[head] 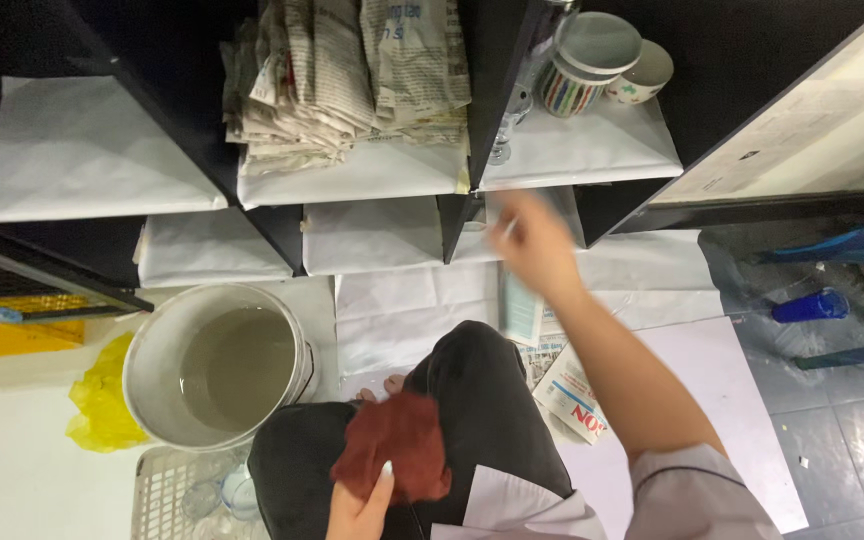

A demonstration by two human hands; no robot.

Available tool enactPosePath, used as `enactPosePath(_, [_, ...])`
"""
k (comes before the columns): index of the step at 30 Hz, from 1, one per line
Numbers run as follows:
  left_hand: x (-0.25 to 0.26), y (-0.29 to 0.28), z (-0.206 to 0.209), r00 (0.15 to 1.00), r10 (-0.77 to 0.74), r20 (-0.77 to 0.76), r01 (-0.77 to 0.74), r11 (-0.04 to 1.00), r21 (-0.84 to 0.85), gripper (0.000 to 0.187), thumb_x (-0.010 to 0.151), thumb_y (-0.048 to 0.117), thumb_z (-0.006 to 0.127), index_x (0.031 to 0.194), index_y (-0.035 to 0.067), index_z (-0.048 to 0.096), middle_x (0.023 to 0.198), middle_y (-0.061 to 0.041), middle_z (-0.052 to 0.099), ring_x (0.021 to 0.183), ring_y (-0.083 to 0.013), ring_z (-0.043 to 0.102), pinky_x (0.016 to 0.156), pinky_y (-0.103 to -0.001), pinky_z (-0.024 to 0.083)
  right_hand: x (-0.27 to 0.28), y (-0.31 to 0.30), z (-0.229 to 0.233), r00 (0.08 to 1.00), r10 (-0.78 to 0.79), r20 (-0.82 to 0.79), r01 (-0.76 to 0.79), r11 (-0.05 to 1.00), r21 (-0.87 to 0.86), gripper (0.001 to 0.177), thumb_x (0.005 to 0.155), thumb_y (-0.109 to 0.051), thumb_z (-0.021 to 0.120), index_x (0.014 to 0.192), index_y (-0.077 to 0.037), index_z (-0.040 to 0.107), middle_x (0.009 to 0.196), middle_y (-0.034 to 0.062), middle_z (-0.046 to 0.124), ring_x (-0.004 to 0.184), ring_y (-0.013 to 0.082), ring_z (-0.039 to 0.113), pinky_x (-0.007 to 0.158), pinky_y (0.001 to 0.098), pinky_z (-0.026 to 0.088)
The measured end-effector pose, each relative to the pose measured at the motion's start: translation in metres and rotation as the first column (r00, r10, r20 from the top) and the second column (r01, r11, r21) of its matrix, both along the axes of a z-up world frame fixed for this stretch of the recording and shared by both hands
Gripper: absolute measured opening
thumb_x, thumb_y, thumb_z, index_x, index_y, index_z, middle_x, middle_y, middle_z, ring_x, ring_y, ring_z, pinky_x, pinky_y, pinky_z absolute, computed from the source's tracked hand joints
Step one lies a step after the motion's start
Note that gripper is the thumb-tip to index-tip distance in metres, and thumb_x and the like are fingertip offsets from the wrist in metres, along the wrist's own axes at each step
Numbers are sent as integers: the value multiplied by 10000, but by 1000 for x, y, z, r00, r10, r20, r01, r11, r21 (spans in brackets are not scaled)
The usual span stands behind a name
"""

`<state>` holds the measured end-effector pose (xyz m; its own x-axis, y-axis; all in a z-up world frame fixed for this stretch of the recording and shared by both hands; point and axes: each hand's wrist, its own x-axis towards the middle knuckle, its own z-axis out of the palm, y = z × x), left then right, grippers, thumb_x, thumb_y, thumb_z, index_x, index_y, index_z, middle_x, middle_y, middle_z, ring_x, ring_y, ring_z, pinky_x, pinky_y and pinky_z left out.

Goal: The person washes a rectangular glass container in a bucket of water, then dries it with a cloth. They unwrap a small glass cup from newspaper, dry it, and place it on a shelf. The person continues to dry several other glass cups and a small bowl with a cloth and places them on the shelf.

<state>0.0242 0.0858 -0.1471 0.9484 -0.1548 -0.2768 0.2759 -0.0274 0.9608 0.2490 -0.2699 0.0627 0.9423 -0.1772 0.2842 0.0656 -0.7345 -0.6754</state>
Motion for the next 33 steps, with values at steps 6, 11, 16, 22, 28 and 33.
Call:
enactPosePath(6, [-37, 39, -24, 949, -308, 64, 174, 682, 710, 552, 875, 417, 690, 1284, 47, 691, 1229, -182, 689, 1145, -339, 681, 1016, -445, 505, 68, -33, 21, 980, -95, 175, 127, 975, -183, 697, 837, -129, 786, 1473, -124, 499, 1296, 200, 556, 765, 292, 668, 706, 428, 536])
enactPosePath(11, [-45, 38, 24, 858, -449, 249, 25, 521, 853, 574, 873, 473, 650, 1235, 31, 705, 1240, -223, 686, 1083, -394, 680, 925, -480, 519, 88, -36, 3, 930, -88, 356, 163, 969, -186, 341, 922, -127, 815, 1159, -61, 578, 1187, 149, 649, 939, 347, 675, 816, 445, 534])
enactPosePath(16, [-48, 34, 89, 827, -226, 514, -146, 797, 586, 412, 938, 346, 614, 1163, 14, 710, 1197, -246, 699, 1113, -388, 695, 901, -423, 559, 82, -47, -22, 913, -321, 253, 283, 943, 176, 298, 954, -140, 852, 1029, -45, 579, 1052, 133, 687, 909, 240, 680, 836, 351, 546])
enactPosePath(22, [-42, -3, 124, 950, -161, 267, -31, 803, 595, 312, 983, 281, 582, 1017, 17, 744, 931, -225, 732, 831, -395, 680, 726, -457, 522, -14, -22, -25, 768, -84, 635, -295, 834, 467, 523, 1069, 76, 760, 1365, -116, 374, 1328, 148, 596, 1192, 272, 640, 1004, 371, 558])
enactPosePath(28, [-57, -31, 112, 997, -72, 42, 72, 997, -16, 333, 1103, 285, 528, 1132, -9, 681, 956, -103, 703, 869, -159, 607, 797, -314, 531, -136, 36, -2, 882, -36, 470, -443, 278, 852, 740, 1047, -19, 659, 1549, -196, 145, 1284, 157, 556, 989, 318, 707, 739, 392, 583])
enactPosePath(33, [-77, -28, 113, 988, 111, -109, -146, 904, -401, 417, 1026, 272, 539, 1364, 30, 564, 1206, 6, 680, 1090, -108, 627, 950, -289, 518, -171, 93, 71, 750, 389, 536, -658, 524, 541, 799, 991, -55, 815, 1556, -243, 282, 1257, 94, 612, 1029, 199, 627, 837, 404, 609])
